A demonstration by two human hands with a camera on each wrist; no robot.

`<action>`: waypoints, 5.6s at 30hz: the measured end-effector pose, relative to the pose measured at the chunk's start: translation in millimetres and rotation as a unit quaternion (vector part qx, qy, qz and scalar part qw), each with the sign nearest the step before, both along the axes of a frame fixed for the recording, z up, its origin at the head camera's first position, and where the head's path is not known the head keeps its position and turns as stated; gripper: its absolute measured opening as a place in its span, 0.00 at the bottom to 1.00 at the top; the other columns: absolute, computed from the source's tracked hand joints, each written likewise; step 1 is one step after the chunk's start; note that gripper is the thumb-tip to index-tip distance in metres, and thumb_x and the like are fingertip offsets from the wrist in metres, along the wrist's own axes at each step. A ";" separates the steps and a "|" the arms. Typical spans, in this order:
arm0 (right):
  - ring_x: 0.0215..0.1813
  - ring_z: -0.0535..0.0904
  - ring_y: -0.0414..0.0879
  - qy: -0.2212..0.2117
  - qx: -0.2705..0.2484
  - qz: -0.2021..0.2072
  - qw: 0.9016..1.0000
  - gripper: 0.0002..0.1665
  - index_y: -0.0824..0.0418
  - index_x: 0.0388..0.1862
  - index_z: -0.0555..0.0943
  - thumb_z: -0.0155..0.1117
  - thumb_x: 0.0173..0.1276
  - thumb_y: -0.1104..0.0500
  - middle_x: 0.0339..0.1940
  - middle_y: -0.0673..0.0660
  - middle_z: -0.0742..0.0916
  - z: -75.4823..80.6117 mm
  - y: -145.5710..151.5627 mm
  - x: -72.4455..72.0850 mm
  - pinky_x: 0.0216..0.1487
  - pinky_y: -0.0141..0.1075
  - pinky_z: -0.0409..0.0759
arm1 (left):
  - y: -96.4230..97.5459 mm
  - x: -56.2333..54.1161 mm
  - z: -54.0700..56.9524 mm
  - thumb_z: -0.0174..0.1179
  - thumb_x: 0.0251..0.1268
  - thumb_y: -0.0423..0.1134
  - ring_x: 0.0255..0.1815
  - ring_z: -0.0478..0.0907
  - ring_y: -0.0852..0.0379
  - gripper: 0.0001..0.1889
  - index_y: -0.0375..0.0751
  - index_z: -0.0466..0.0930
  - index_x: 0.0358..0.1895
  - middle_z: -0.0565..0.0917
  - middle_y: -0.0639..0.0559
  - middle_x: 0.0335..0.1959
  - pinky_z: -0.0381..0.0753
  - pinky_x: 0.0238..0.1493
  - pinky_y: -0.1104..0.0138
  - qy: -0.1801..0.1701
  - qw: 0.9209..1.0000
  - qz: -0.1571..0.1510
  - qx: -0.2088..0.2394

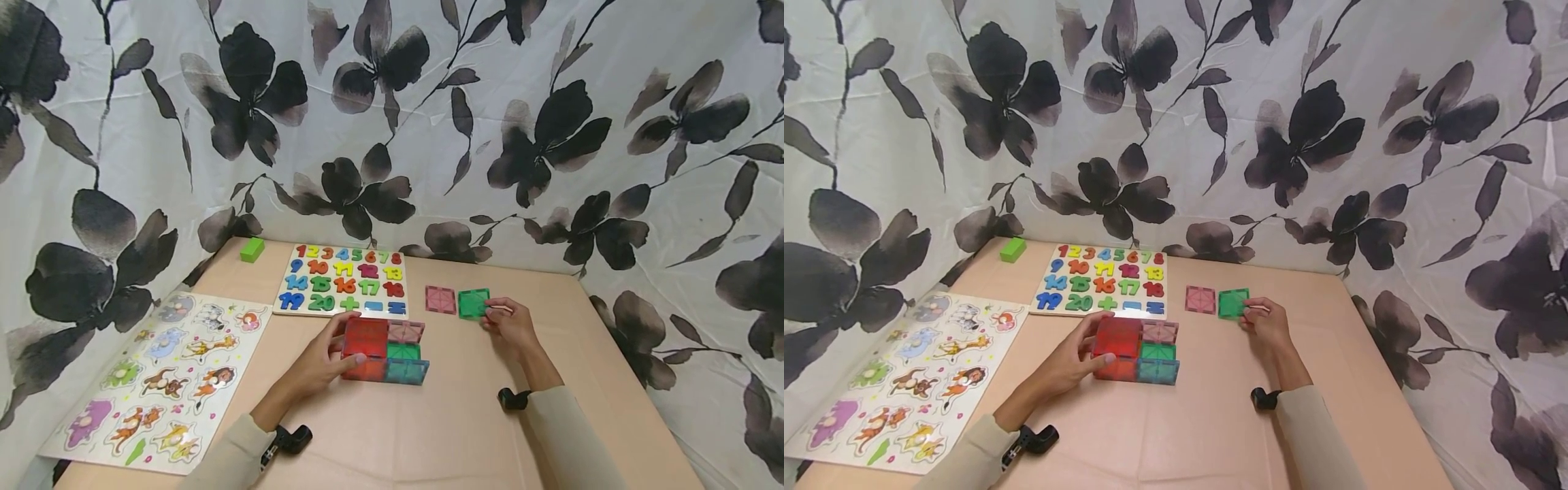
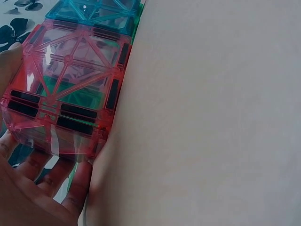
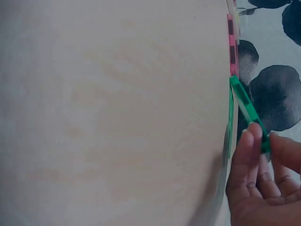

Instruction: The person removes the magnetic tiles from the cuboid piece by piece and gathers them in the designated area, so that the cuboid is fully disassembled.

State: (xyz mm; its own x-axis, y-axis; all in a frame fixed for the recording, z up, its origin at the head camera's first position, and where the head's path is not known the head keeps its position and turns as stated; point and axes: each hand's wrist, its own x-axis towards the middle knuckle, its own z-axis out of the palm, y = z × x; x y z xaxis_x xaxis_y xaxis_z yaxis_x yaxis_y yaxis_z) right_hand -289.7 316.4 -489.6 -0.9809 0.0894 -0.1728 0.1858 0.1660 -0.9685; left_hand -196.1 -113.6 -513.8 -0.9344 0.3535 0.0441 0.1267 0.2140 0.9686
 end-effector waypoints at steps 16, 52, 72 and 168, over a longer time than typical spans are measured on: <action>0.52 0.89 0.55 0.013 0.202 -0.011 0.979 0.20 0.61 0.67 0.80 0.63 0.81 0.58 0.70 0.66 0.82 -2.1 -3.6 8.0 0.41 0.32 0.86 | 0.2 -1.2 -2.1 0.71 0.72 0.49 0.77 0.72 0.35 0.42 0.64 0.57 0.82 0.67 0.43 0.80 0.85 0.67 0.51 0.007 1.000 0.002 -0.009; 0.50 0.83 0.48 0.137 0.165 0.218 0.952 0.20 0.56 0.56 0.87 0.78 0.69 0.51 0.55 0.57 0.89 9.3 -122.8 104.6 0.50 0.34 0.86 | 0.3 0.3 -1.7 0.72 0.70 0.51 0.75 0.76 0.42 0.42 0.69 0.57 0.81 0.69 0.48 0.79 0.86 0.66 0.58 0.007 1.000 0.005 0.000; 0.43 0.86 0.42 0.171 0.200 0.230 0.937 0.16 0.45 0.48 0.87 0.75 0.69 0.65 0.41 0.46 0.92 10.2 -122.0 112.0 0.51 0.37 0.88 | -0.5 -0.7 -3.3 0.71 0.72 0.49 0.74 0.75 0.38 0.41 0.62 0.57 0.82 0.69 0.44 0.79 0.86 0.65 0.56 0.020 1.000 0.004 -0.003; 0.79 0.73 0.60 0.018 0.193 -0.136 0.971 0.29 0.59 0.76 0.76 0.64 0.81 0.54 0.80 0.64 0.75 3.1 74.2 11.1 0.76 0.53 0.77 | 0.2 -1.4 -5.3 0.70 0.73 0.49 0.75 0.74 0.38 0.41 0.65 0.56 0.81 0.68 0.44 0.79 0.86 0.66 0.57 0.020 1.000 0.001 -0.008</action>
State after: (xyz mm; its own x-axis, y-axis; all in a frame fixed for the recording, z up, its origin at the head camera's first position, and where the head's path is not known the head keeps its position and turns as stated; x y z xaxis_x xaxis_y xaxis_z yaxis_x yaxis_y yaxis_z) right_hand -278.5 390.6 -486.4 -0.9164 0.3982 -0.0404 0.2409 0.4681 -0.8502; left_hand -197.5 -113.4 -519.2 -0.9329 0.3521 0.0754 0.1646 0.2306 0.9590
